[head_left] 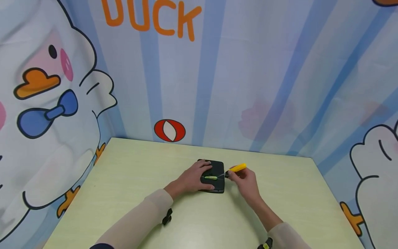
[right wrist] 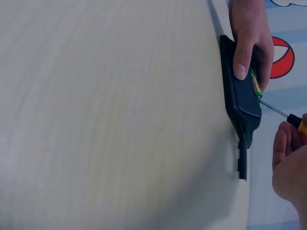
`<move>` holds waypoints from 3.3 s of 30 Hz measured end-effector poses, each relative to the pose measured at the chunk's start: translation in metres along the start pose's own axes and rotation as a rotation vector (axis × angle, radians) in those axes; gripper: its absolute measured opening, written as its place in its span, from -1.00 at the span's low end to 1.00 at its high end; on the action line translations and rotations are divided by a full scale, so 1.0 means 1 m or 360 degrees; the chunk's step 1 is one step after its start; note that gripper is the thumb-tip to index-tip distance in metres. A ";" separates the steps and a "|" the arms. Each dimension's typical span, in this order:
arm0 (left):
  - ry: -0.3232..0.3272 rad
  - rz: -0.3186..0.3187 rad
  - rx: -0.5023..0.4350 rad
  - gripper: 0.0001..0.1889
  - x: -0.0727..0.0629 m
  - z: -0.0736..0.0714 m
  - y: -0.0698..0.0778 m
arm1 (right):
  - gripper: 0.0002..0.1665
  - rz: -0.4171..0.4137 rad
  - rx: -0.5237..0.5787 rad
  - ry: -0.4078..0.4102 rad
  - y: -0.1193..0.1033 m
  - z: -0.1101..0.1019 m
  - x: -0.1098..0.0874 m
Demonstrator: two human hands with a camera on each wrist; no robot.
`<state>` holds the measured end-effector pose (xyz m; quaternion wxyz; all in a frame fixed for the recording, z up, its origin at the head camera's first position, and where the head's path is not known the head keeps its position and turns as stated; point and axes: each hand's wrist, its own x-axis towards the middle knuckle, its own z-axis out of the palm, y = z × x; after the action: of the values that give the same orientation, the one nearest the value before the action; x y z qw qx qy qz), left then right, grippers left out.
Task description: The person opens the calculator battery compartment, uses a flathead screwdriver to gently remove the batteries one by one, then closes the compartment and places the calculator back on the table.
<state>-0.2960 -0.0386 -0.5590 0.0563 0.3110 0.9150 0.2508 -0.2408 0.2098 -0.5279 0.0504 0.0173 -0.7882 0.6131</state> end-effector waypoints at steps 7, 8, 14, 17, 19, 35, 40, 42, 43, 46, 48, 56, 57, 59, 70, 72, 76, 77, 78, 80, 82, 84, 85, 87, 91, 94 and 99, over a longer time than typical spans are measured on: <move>-0.0004 -0.0001 -0.0012 -0.04 0.000 -0.001 0.001 | -0.65 0.0152 0.0220 0.0065 0.015 0.001 0.001; -0.0005 -0.0002 -0.0013 -0.04 0.000 0.000 0.000 | -0.65 0.0169 0.0241 0.0069 0.015 0.001 0.001; -0.0012 -0.0007 -0.0023 -0.04 0.001 0.000 -0.001 | -0.68 0.0095 0.0188 -0.0001 0.009 -0.006 0.000; -0.0019 -0.0019 -0.0011 -0.03 0.001 0.001 -0.001 | -0.70 0.0024 0.0063 -0.0078 0.001 -0.009 0.000; -0.0018 -0.0025 0.0000 -0.02 0.002 0.001 -0.002 | -0.71 -0.0011 -0.0031 -0.0113 -0.004 -0.010 0.000; -0.0011 -0.0026 -0.0002 -0.03 0.002 -0.001 -0.001 | -0.83 -0.0256 -0.0530 -0.0005 -0.017 -0.001 -0.002; -0.0020 -0.0027 -0.0013 -0.04 0.001 0.000 0.000 | -0.84 -0.0278 -0.0578 -0.0002 -0.017 0.007 -0.004; -0.0014 -0.0025 -0.0014 -0.04 0.001 0.001 0.000 | -0.85 -0.0192 -0.0532 -0.0017 -0.014 0.009 -0.004; -0.0008 -0.0021 -0.0012 -0.04 0.001 0.002 -0.001 | -0.85 -0.0131 -0.0485 -0.0019 -0.012 0.010 -0.004; 0.0002 -0.0008 -0.0010 -0.05 0.001 0.004 -0.002 | -0.84 0.0044 -0.0284 -0.0011 -0.005 0.010 -0.004; 0.0006 -0.0004 -0.0007 -0.05 0.001 0.005 -0.002 | -0.83 0.0108 -0.0170 0.0011 -0.002 0.010 -0.004; -0.0003 -0.0024 0.0010 -0.04 0.003 0.005 -0.004 | -0.79 0.0158 -0.0057 0.0020 -0.002 0.006 -0.001; -0.0003 -0.0022 0.0011 -0.05 0.003 0.005 -0.004 | -0.78 0.0151 -0.0043 0.0019 -0.002 0.004 0.000; 0.0001 -0.0013 0.0004 -0.05 0.002 0.005 -0.004 | -0.77 0.0135 -0.0009 0.0017 -0.004 0.002 0.000; 0.0006 -0.0003 0.0001 -0.04 0.002 0.004 -0.004 | -0.73 0.0071 -0.0253 0.0083 -0.013 -0.030 0.011; 0.0003 -0.0002 -0.0001 -0.04 0.002 0.004 -0.004 | -0.72 0.0061 -0.0273 0.0093 -0.015 -0.035 0.013; -0.0004 -0.0005 0.0003 -0.04 0.002 0.004 -0.005 | -0.70 0.0043 -0.0266 0.0103 -0.016 -0.043 0.015; -0.0008 -0.0008 0.0004 -0.04 0.003 0.004 -0.005 | -0.70 0.0040 -0.0259 0.0104 -0.016 -0.045 0.015; -0.0008 -0.0012 0.0001 -0.04 0.003 0.004 -0.006 | -0.69 0.0038 -0.0256 0.0105 -0.016 -0.046 0.016; -0.0013 -0.0019 0.0000 -0.04 0.002 0.005 -0.006 | -0.67 0.0034 -0.0248 0.0107 -0.016 -0.048 0.017; -0.0014 -0.0020 -0.0013 -0.04 0.002 0.004 -0.005 | -0.66 0.0035 -0.0238 0.0111 -0.015 -0.050 0.017; -0.0011 -0.0016 -0.0018 -0.04 0.001 0.004 -0.005 | -0.64 0.0037 -0.0228 0.0114 -0.014 -0.052 0.016; -0.0012 -0.0016 -0.0017 -0.03 0.001 0.004 -0.005 | -0.64 0.0036 -0.0223 0.0114 -0.013 -0.053 0.016; -0.0012 -0.0018 -0.0016 -0.03 0.001 0.004 -0.004 | -0.62 0.0038 -0.0215 0.0116 -0.012 -0.054 0.016; -0.0018 -0.0028 -0.0009 -0.03 0.001 0.004 -0.004 | -0.62 0.0050 -0.0217 0.0139 -0.011 -0.056 0.016; -0.0018 -0.0030 -0.0007 -0.03 0.001 0.005 -0.004 | -0.62 0.0066 -0.0222 0.0162 -0.010 -0.058 0.015; -0.0020 -0.0028 -0.0012 -0.03 0.001 0.004 -0.004 | -0.62 0.0067 -0.0193 0.0175 -0.008 -0.061 0.015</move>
<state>-0.2975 -0.0389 -0.5644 0.0655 0.3042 0.9164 0.2517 -0.2514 0.2674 -0.5038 0.0817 -0.0359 -0.8201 0.5653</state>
